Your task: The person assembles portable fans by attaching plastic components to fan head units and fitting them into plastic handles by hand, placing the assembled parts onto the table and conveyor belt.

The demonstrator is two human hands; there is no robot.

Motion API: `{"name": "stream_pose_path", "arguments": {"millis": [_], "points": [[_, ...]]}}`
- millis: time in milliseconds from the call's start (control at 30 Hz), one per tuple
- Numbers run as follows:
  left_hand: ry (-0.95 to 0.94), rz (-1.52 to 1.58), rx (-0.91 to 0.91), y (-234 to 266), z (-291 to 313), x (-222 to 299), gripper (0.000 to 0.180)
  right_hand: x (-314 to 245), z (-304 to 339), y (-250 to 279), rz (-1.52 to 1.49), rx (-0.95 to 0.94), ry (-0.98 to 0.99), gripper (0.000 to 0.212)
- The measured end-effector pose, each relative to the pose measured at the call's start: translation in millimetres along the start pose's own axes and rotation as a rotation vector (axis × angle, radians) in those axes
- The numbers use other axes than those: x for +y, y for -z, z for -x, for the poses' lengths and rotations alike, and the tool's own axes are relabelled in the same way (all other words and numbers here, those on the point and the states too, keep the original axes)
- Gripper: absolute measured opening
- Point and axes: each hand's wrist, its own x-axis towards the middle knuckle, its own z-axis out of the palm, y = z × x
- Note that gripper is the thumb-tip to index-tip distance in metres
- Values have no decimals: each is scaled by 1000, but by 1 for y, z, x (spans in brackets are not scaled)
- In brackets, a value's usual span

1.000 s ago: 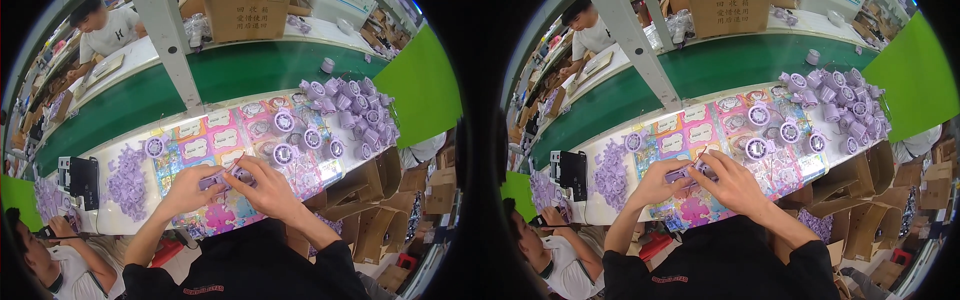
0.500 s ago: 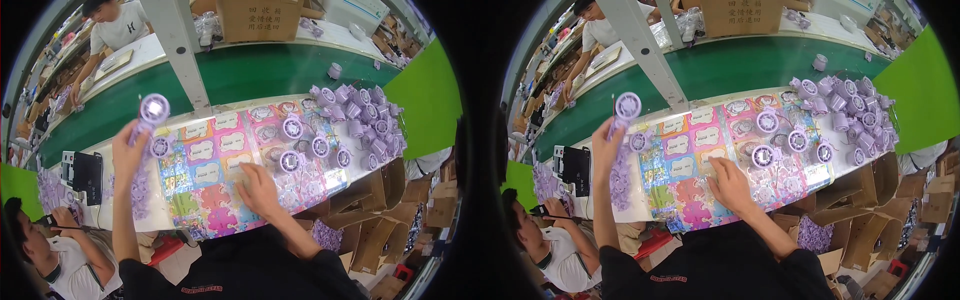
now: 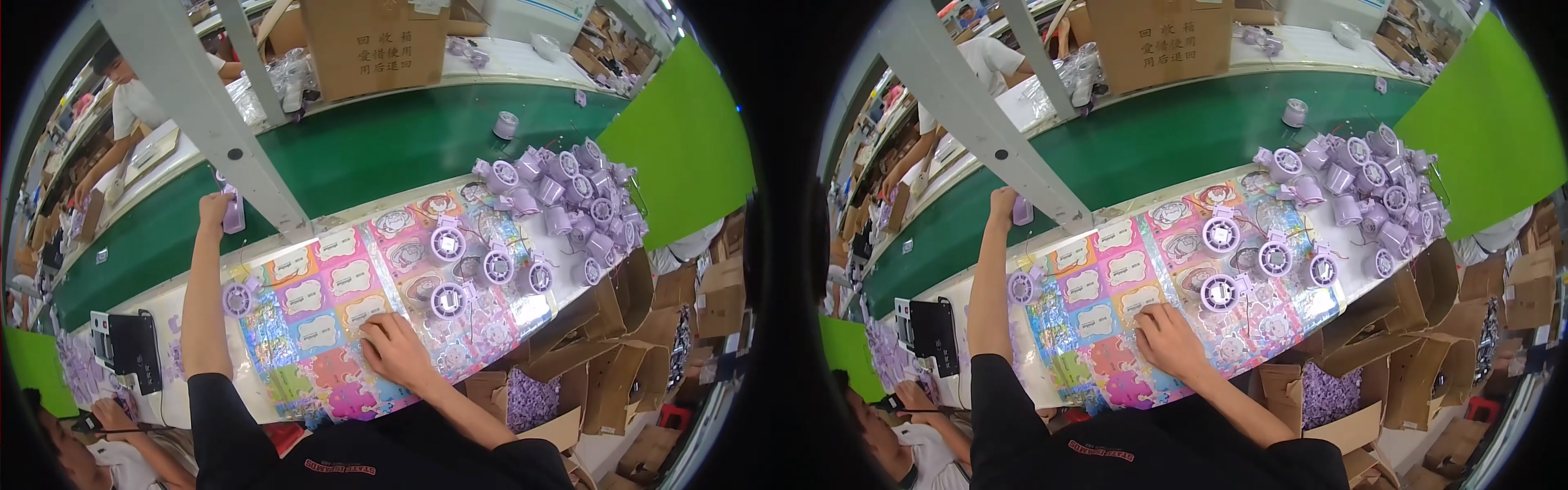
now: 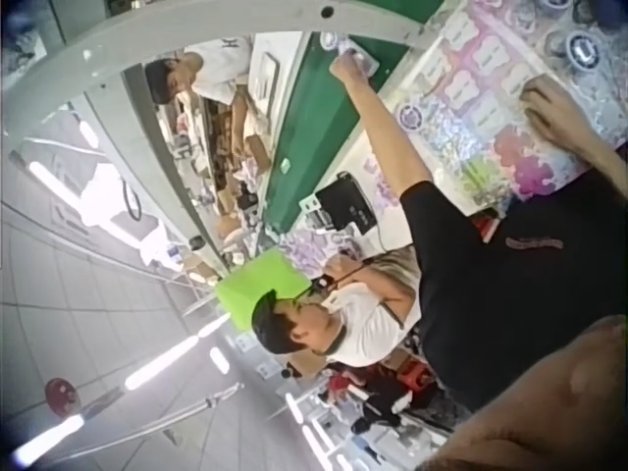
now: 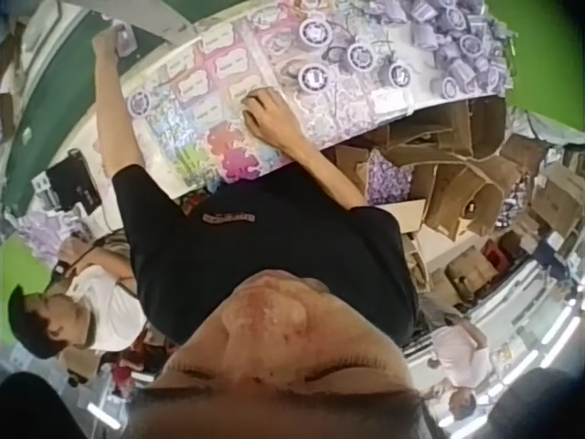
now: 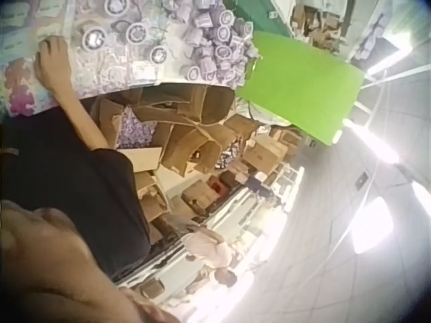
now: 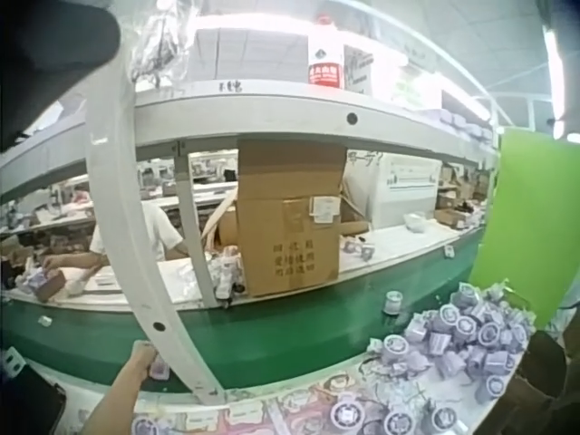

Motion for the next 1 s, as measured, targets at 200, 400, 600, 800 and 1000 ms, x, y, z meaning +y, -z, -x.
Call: {"name": "stream_pose_path", "arguments": {"millis": [200,400,600,800,1000], "points": [[-423,-237,-16,72,90,27,39,-1,-5,3,-6,-11,-54,35],[-748,-456,562,143,255,-33,16,-61,-90,-58,-143,-82,136,70],[-527,-560,642,150,344,-87,54,-71,-143,-123,20,-120,321,73],[-336,-409,453,133,389,-122,112,-51,-112,-71,192,-19,176,61],[-243,-354,497,131,378,-111,117,-99,-120,-93,1,-45,290,57]]}}
